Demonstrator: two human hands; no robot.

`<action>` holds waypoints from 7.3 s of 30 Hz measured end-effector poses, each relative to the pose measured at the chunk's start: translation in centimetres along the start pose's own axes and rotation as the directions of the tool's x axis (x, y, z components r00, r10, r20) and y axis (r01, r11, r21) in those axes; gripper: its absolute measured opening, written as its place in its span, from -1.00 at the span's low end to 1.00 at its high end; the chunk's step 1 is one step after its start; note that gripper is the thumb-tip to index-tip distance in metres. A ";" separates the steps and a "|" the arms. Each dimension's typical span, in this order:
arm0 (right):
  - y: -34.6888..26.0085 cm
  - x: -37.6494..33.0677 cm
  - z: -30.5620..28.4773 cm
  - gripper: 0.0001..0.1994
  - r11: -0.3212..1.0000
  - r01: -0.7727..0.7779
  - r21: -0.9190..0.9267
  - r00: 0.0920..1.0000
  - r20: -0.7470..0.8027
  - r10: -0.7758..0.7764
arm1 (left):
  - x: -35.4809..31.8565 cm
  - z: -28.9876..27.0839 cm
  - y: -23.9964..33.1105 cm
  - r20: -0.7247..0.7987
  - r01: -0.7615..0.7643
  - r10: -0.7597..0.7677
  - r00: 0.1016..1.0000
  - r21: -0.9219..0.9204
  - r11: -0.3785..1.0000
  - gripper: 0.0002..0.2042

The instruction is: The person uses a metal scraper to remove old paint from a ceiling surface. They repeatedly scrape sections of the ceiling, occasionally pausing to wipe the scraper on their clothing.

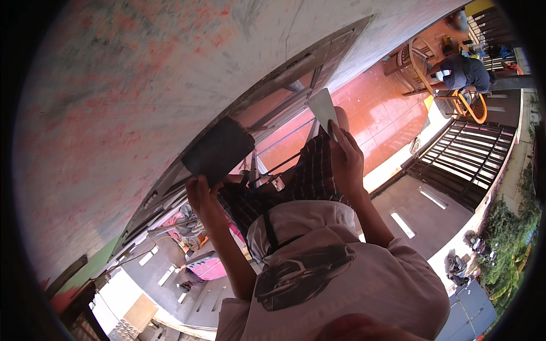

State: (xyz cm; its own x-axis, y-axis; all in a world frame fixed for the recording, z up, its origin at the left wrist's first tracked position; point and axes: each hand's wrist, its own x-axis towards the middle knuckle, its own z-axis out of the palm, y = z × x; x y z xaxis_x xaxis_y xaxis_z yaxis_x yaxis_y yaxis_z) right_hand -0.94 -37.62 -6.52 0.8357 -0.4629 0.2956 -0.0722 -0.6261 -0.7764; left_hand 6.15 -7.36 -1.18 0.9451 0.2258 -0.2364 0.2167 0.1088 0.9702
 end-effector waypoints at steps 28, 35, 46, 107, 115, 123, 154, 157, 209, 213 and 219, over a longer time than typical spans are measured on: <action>-6.1 6.6 -1.8 -0.43 0.970 -0.165 0.175 0.985 -0.027 0.173 | -3.3 -2.3 -2.9 0.205 0.236 -0.163 0.965 -0.412 0.880 -0.34; -6.2 5.8 -1.1 -0.41 0.961 -0.168 0.222 0.985 0.006 0.171 | -3.7 -2.7 -2.6 0.198 0.234 -0.168 0.966 -0.388 0.891 -0.41; -6.4 4.8 -0.2 -0.41 0.984 -0.057 0.167 0.989 0.146 0.033 | -3.7 -2.8 -3.6 0.156 0.225 -0.174 0.972 -0.423 0.878 -0.46; -12.6 -2.7 4.5 -0.70 0.459 -0.711 0.533 0.683 0.677 0.274 | -5.4 -4.0 1.9 0.463 0.368 -0.014 0.886 -0.685 0.629 -0.29; -11.9 -0.6 3.3 -0.55 0.605 -0.637 0.478 0.638 0.767 0.064 | -3.0 -7.9 1.7 0.826 0.298 -0.219 0.520 0.065 0.952 -0.18; -12.0 0.1 2.5 -0.70 0.803 -0.326 0.499 0.779 0.624 -0.072 | -5.6 -3.1 1.4 0.502 0.290 -0.322 0.802 0.143 0.946 -0.54; -14.5 -4.4 4.9 -0.50 0.944 -0.066 0.324 0.642 0.738 -0.208 | -7.3 -2.2 -1.0 0.312 0.324 -0.208 0.927 -0.389 0.862 -0.53; -14.4 -3.9 5.2 -0.49 0.950 -0.098 0.297 0.648 0.744 -0.165 | -7.7 -2.1 -1.1 0.319 0.314 -0.202 0.926 -0.352 0.882 -0.52; -17.7 -3.3 8.3 -0.57 0.927 0.298 0.228 0.384 0.861 -0.335 | -8.2 -6.9 -0.4 0.307 0.011 0.190 0.932 -0.551 0.835 -0.35; -18.1 -2.8 8.5 -0.55 0.879 0.418 0.230 0.320 0.868 -0.379 | -8.1 -7.3 -0.4 0.343 0.239 0.002 0.939 -0.660 0.712 -0.35; -18.8 -2.7 8.8 -0.54 0.946 0.284 0.158 0.363 0.895 -0.258 | -8.1 -7.4 -0.2 0.313 0.037 0.181 0.932 -0.581 0.813 -0.33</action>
State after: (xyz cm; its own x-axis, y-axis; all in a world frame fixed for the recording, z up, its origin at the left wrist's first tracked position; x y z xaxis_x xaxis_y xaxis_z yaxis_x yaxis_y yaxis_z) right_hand 2.97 -19.14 2.39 0.8094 0.5555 -0.1904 0.2550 -0.6247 -0.7381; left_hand -3.32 -2.07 0.13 0.9970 -0.0729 -0.0274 0.0688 0.6589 0.7491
